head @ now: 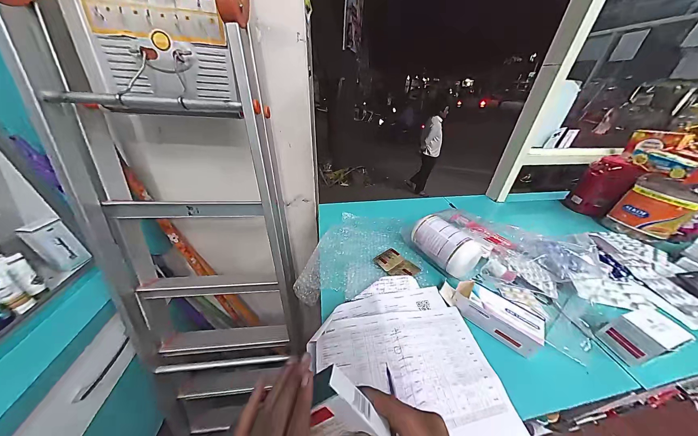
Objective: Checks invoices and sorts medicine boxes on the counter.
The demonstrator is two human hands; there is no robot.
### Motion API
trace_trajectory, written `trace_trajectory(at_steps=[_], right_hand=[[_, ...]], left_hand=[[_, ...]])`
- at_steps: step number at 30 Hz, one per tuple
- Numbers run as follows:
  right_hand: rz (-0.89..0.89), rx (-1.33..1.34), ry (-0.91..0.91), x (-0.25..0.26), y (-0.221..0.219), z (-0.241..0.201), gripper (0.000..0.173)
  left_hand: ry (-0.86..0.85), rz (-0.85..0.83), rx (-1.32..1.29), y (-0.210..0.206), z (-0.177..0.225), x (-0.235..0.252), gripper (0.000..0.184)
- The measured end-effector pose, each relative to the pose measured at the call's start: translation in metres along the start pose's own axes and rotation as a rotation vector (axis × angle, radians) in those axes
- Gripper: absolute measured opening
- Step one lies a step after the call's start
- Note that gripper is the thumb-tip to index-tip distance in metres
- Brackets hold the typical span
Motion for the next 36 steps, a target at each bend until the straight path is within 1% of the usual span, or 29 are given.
trace_trajectory(at_steps=[2, 4, 8, 11, 13, 15, 18, 22, 26, 28, 30, 33, 36], right_hand=[[-0.031, -0.027, 0.011, -0.002, -0.002, 0.000, 0.035], [-0.021, -0.026, 0.013, -0.002, 0.003, 0.005, 0.035], [-0.075, -0.080, 0.021, 0.000, 0.013, 0.015, 0.030], [-0.073, -0.092, 0.054, 0.002, 0.010, 0.015, 0.041], [-0.070, -0.056, 0.045, 0.004, 0.009, 0.015, 0.041], [-0.082, 0.008, 0.033, 0.005, 0.009, 0.016, 0.039], [-0.097, 0.026, 0.014, 0.006, 0.008, 0.019, 0.038], [-0.129, 0.074, -0.032, 0.005, 0.009, 0.020, 0.037], [-0.090, 0.065, -0.047, 0.002, 0.003, 0.019, 0.040], [-0.062, 0.040, -0.046, 0.001, 0.001, 0.018, 0.041], [-0.060, -0.001, -0.047, 0.000, 0.000, 0.018, 0.042], [-0.108, -0.014, -0.064, 0.001, 0.001, 0.019, 0.042], [-0.153, -0.087, 0.005, 0.000, 0.003, 0.022, 0.038]], left_hand=[[0.002, 0.055, -0.044, -0.012, -0.001, 0.002, 0.085], [-0.006, 0.061, -0.115, -0.016, -0.010, 0.004, 0.082], [-0.073, 0.049, -0.150, -0.031, -0.036, -0.002, 0.089], [-0.117, 0.022, -0.203, -0.037, -0.040, -0.001, 0.088], [-0.140, 0.014, -0.208, -0.036, -0.041, 0.000, 0.086], [-0.159, 0.014, -0.193, -0.034, -0.042, 0.000, 0.085], [-0.182, 0.009, -0.156, -0.032, -0.042, 0.000, 0.083], [-0.159, -0.032, -0.124, -0.032, -0.041, -0.002, 0.088], [-0.194, -0.038, -0.035, -0.032, -0.037, -0.003, 0.089], [-0.214, -0.033, 0.018, -0.031, -0.036, -0.002, 0.087], [-0.242, -0.039, 0.069, -0.030, -0.033, 0.000, 0.080], [-0.279, -0.070, 0.104, -0.031, -0.028, 0.000, 0.071], [-0.288, -0.087, 0.094, -0.034, -0.026, -0.001, 0.070]])
Point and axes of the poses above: each hand's wrist, its own x-axis towards the middle knuckle, its own y-axis out of the back of the hand, z = x × y, the point moved 3 cm from there along x, towards the middle knuckle, and after that the axes turned 15 degrees about -x, right-handed, at the moved point
